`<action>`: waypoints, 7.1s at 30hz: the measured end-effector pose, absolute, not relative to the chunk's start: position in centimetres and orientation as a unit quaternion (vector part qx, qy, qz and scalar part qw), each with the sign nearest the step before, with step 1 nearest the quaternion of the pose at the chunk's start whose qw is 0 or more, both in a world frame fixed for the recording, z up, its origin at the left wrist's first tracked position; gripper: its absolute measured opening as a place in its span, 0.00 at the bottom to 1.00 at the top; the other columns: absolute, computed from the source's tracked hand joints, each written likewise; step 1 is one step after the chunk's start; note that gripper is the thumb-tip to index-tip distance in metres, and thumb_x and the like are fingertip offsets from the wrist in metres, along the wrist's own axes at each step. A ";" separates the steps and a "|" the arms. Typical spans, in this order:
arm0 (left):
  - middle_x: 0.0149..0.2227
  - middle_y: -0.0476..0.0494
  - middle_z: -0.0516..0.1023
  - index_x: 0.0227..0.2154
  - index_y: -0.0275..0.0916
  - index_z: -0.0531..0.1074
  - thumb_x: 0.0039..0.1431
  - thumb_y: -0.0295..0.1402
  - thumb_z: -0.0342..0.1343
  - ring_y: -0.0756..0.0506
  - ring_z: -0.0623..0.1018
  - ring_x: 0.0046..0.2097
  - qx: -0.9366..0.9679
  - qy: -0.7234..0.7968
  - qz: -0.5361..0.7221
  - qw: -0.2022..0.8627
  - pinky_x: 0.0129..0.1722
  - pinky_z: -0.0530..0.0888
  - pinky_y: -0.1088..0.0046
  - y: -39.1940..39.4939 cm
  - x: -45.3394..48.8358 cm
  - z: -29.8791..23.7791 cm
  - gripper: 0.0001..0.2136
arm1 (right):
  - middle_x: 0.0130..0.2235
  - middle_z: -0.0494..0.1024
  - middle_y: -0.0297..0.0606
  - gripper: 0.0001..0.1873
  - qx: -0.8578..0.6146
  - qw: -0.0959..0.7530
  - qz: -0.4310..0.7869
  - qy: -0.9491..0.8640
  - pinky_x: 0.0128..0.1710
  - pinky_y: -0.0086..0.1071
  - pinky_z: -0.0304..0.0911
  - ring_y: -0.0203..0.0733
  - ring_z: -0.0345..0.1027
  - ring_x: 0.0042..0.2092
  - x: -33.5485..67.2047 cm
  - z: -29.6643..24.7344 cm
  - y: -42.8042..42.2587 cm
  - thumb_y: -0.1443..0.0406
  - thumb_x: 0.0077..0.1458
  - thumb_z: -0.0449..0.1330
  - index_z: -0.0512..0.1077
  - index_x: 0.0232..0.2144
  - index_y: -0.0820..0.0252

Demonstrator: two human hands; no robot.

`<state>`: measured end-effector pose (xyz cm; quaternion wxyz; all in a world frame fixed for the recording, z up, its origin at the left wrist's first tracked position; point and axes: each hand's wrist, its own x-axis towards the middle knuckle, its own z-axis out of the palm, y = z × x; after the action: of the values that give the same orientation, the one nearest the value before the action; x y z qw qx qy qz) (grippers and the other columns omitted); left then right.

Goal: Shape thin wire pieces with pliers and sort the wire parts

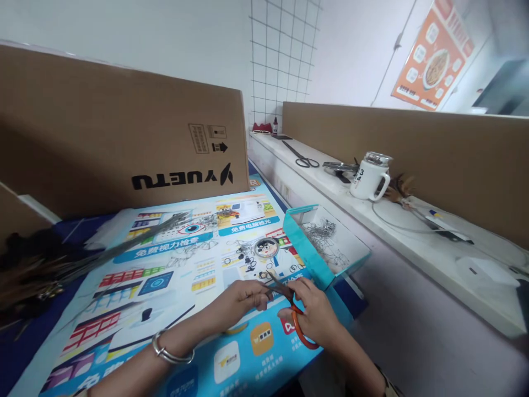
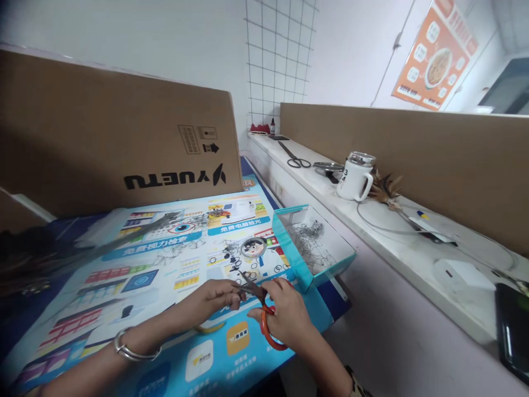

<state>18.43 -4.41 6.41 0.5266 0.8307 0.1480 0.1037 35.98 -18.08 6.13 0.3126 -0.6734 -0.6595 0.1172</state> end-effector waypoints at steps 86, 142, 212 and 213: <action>0.20 0.46 0.70 0.24 0.34 0.74 0.44 0.35 0.56 0.52 0.66 0.19 0.790 0.073 -0.249 0.555 0.17 0.60 0.78 -0.2 35.7 14.1 0.09 | 0.13 0.62 0.29 0.21 -0.586 0.620 0.358 -0.380 0.21 0.26 0.57 0.31 0.59 0.17 39.5 6.8 -20.7 0.53 0.56 0.48 0.59 0.18 0.60; 0.27 0.50 0.70 0.36 0.38 0.71 0.47 0.43 0.57 0.52 0.68 0.26 0.457 0.448 0.327 0.695 0.27 0.67 0.80 2.1 3.3 -1.6 0.16 | 0.46 0.63 0.44 0.24 -0.663 -0.019 0.157 -0.732 0.44 0.31 0.53 0.43 0.58 0.46 34.0 3.3 -9.3 0.71 0.52 0.50 0.59 0.52 0.55; 0.26 0.48 0.70 0.27 0.38 0.71 0.54 0.43 0.47 0.47 0.67 0.29 0.701 0.385 0.196 0.567 0.28 0.63 0.77 2.1 2.8 0.3 0.14 | 0.41 0.69 0.45 0.21 -0.738 -0.076 0.078 -0.666 0.39 0.32 0.55 0.46 0.62 0.44 33.5 3.9 -8.2 0.64 0.55 0.49 0.59 0.52 0.56; 0.26 0.48 0.70 0.28 0.39 0.71 0.55 0.43 0.46 0.47 0.67 0.29 0.704 0.382 0.194 0.566 0.28 0.63 0.77 2.1 2.8 0.3 0.14 | 0.41 0.69 0.45 0.21 -0.738 -0.074 0.077 -0.667 0.39 0.32 0.55 0.46 0.62 0.43 33.5 3.9 -8.2 0.63 0.55 0.49 0.59 0.52 0.56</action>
<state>2.79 2.11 0.25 0.5659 0.7043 0.3823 0.1940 33.50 -8.17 3.86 -0.0744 -0.7376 -0.6667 0.0773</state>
